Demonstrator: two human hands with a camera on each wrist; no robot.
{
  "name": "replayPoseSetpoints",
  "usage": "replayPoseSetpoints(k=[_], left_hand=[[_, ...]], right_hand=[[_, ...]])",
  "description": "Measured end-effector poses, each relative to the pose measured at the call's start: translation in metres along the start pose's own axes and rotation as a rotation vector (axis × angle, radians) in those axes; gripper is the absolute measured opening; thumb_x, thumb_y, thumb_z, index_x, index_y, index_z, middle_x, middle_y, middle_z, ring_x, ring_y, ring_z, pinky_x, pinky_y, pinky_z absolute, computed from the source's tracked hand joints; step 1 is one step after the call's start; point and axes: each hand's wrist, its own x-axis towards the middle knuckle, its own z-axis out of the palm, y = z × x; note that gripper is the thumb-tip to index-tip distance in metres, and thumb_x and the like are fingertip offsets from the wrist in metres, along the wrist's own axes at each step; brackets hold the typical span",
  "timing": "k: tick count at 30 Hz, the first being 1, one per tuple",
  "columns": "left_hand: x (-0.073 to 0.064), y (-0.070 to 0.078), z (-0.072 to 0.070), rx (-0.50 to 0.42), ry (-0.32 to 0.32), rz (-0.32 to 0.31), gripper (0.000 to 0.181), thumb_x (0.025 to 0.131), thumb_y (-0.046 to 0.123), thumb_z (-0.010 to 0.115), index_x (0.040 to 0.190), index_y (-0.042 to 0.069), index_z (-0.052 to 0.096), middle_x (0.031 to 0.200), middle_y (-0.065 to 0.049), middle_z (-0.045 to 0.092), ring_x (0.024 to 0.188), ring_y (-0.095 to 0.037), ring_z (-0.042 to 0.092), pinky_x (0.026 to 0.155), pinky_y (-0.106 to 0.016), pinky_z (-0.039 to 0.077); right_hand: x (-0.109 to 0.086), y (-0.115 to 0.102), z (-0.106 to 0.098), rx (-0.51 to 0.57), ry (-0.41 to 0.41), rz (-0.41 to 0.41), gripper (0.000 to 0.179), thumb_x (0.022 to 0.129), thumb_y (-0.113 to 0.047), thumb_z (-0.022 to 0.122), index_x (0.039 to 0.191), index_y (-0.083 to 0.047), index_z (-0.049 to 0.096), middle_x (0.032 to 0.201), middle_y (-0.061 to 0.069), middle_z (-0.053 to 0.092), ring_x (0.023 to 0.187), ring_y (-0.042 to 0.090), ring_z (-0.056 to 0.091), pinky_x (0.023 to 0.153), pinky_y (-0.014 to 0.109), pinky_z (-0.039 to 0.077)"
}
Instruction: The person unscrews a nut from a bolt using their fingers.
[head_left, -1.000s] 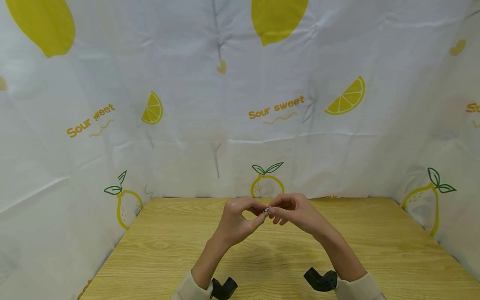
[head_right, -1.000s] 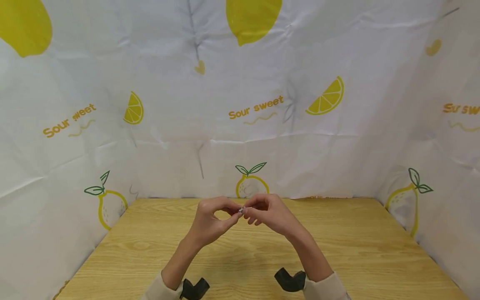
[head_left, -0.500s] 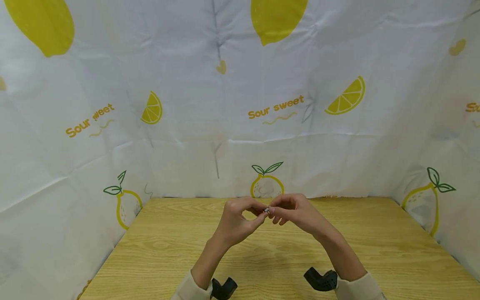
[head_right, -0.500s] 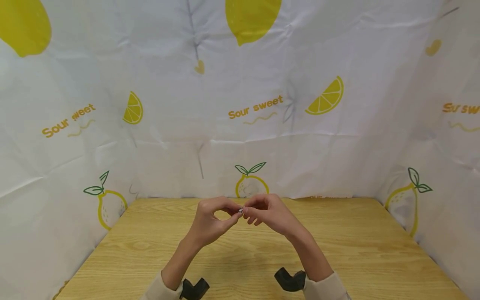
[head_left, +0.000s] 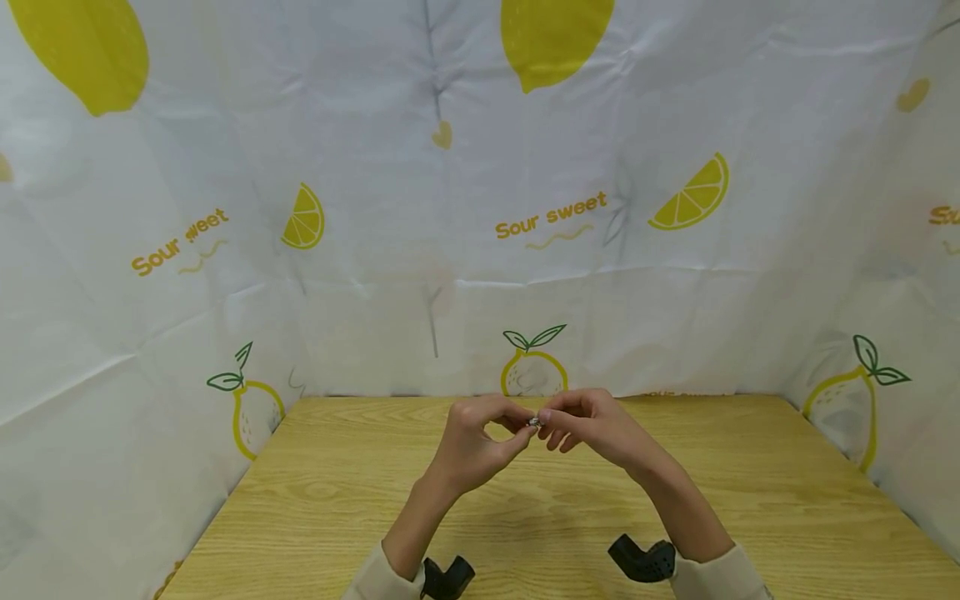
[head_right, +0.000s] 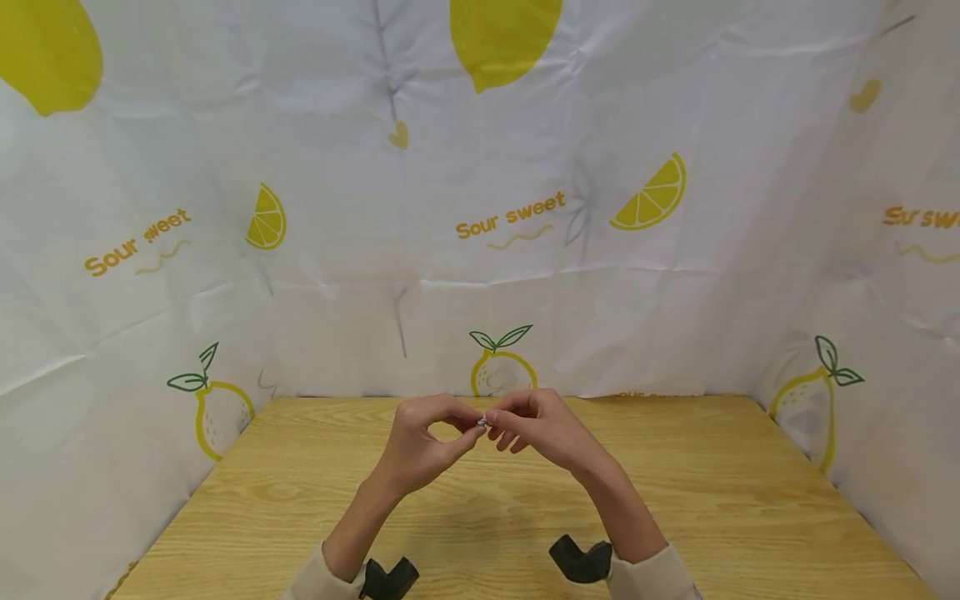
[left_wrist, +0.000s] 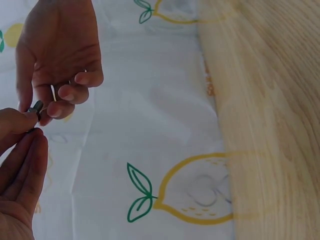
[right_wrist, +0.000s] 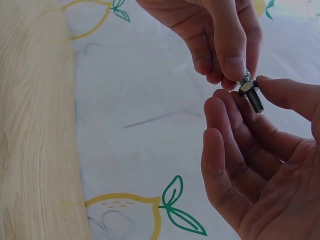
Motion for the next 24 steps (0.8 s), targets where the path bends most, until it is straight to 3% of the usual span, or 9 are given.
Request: replayPoseSetpoints(k=[5, 12, 19, 24], left_hand=[[0.0001, 0.0003, 0.0002, -0.009, -0.007, -0.022, 0.010, 0.087, 0.001, 0.079, 0.095, 0.007, 0.079, 0.087, -0.005, 0.078, 0.073, -0.008, 0.074, 0.071, -0.012, 0.059], [0.0002, 0.0004, 0.0000, 0.017, 0.000, 0.014, 0.011, 0.086, -0.001, 0.079, 0.095, 0.007, 0.079, 0.086, -0.005, 0.078, 0.072, -0.008, 0.074, 0.070, -0.012, 0.059], [-0.0010, 0.0016, 0.0001, 0.007, 0.001, -0.044, 0.011, 0.087, 0.001, 0.080, 0.095, 0.008, 0.079, 0.087, -0.005, 0.078, 0.075, -0.008, 0.074, 0.070, -0.014, 0.059], [-0.0014, 0.0013, 0.0007, -0.002, 0.000, -0.046, 0.009, 0.088, 0.004, 0.079, 0.096, 0.009, 0.079, 0.087, -0.006, 0.079, 0.075, -0.008, 0.074, 0.070, -0.014, 0.060]], right_hand=[[0.0001, 0.0008, -0.0003, 0.022, 0.007, -0.015, 0.028, 0.104, -0.019, 0.063, 0.114, 0.006, 0.069, 0.098, 0.019, 0.073, 0.079, 0.014, 0.072, 0.073, 0.034, 0.063], [0.0001, 0.0012, -0.0008, 0.006, 0.021, -0.003, 0.028, 0.102, -0.019, 0.065, 0.116, 0.004, 0.069, 0.095, 0.007, 0.075, 0.080, 0.019, 0.073, 0.073, 0.035, 0.063], [0.0003, 0.0014, -0.0014, -0.008, 0.001, 0.010, 0.032, 0.106, -0.024, 0.060, 0.112, 0.005, 0.072, 0.097, 0.017, 0.074, 0.081, 0.018, 0.073, 0.075, 0.039, 0.064], [-0.0003, 0.0016, -0.0012, 0.021, 0.010, -0.014, 0.030, 0.104, -0.020, 0.062, 0.114, 0.007, 0.070, 0.098, 0.019, 0.073, 0.080, 0.016, 0.072, 0.074, 0.037, 0.064]])
